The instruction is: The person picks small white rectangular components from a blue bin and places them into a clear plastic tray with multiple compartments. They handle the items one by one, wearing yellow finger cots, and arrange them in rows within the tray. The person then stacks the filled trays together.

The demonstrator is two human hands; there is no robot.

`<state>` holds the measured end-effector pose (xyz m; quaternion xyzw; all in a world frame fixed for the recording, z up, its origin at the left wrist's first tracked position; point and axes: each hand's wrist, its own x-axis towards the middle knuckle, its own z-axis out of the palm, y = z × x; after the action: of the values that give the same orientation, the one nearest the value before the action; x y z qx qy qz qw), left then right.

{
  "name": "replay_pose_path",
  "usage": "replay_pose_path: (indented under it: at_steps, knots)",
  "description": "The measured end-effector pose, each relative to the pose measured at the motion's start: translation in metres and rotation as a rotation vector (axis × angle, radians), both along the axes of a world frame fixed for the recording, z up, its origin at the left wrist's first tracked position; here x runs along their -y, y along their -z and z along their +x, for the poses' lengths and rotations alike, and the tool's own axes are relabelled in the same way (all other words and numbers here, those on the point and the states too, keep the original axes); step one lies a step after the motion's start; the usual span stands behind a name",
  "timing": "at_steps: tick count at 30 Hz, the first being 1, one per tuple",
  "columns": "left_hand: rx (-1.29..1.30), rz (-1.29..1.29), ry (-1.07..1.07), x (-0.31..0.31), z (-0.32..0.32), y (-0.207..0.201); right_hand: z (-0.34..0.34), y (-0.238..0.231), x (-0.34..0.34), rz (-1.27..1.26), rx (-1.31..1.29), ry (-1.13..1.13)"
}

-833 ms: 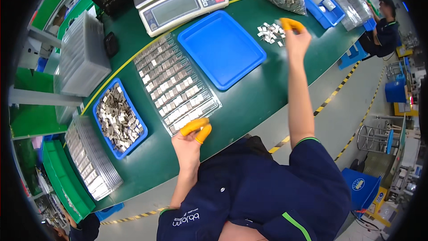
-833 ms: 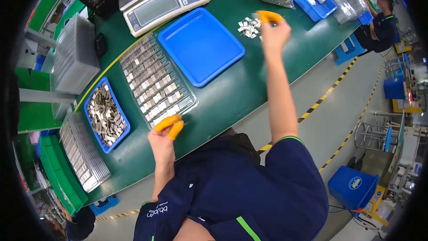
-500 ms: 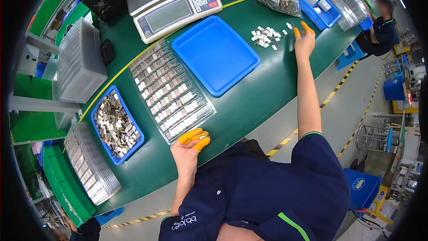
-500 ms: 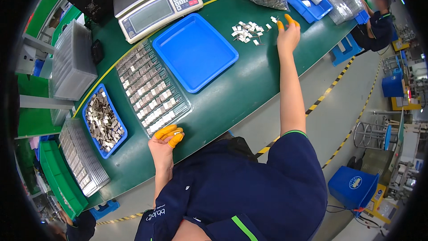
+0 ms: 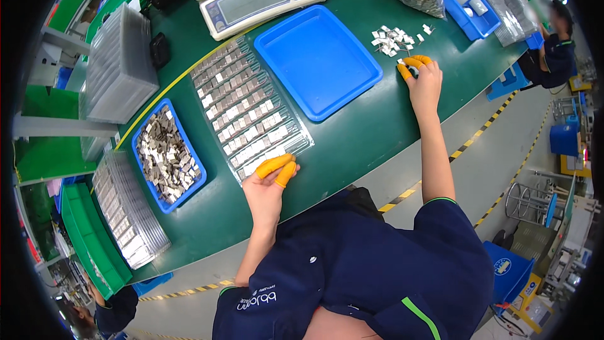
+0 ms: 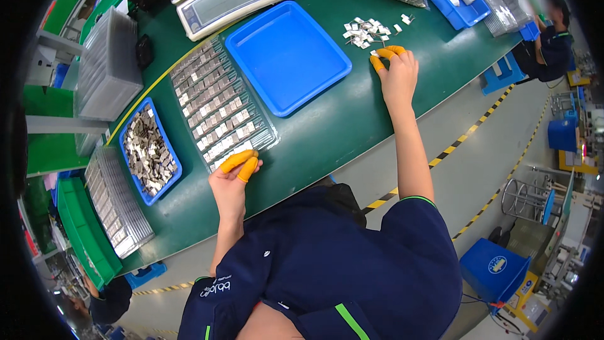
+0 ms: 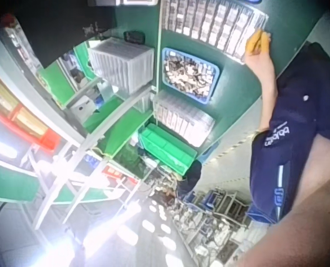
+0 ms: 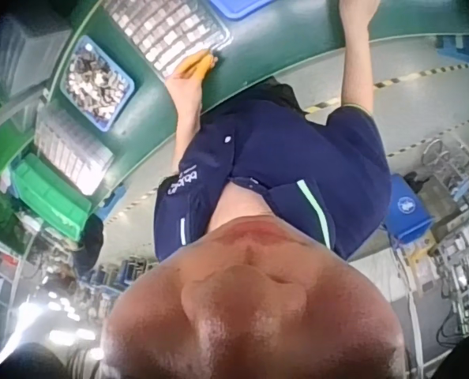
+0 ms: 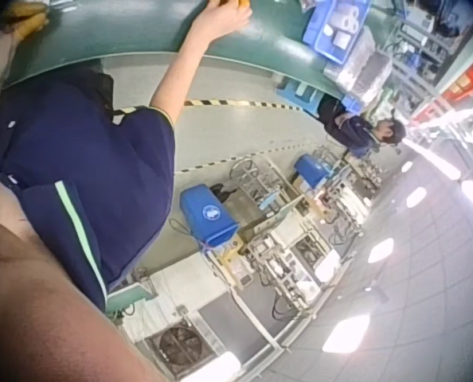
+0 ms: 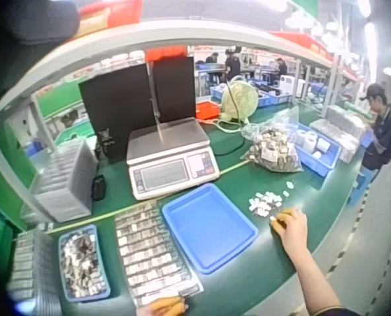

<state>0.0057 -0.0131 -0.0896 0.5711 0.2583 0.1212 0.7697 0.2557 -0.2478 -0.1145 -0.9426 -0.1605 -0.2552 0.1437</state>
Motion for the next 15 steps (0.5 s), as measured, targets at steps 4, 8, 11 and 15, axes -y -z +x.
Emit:
replay_pose_path:
  at_steps: [4, 8, 11, 15]
  knots:
    - [0.061, 0.028, -0.015, 0.0, 0.008, -0.008, -0.039, -0.038, -0.036, 0.232, 0.174, -0.241]
    - [0.231, 0.163, 0.019, 0.005, 0.018, -0.026, -0.097, -0.086, -0.09, 0.41, 0.034, -0.744]
    - [0.376, 0.111, -0.015, 0.004, 0.023, -0.043, -0.12, -0.104, -0.114, 0.346, 0.036, -0.911]
    - [0.493, 0.108, -0.187, -0.001, 0.011, -0.049, -0.132, -0.103, -0.138, 0.404, 0.135, -1.034]
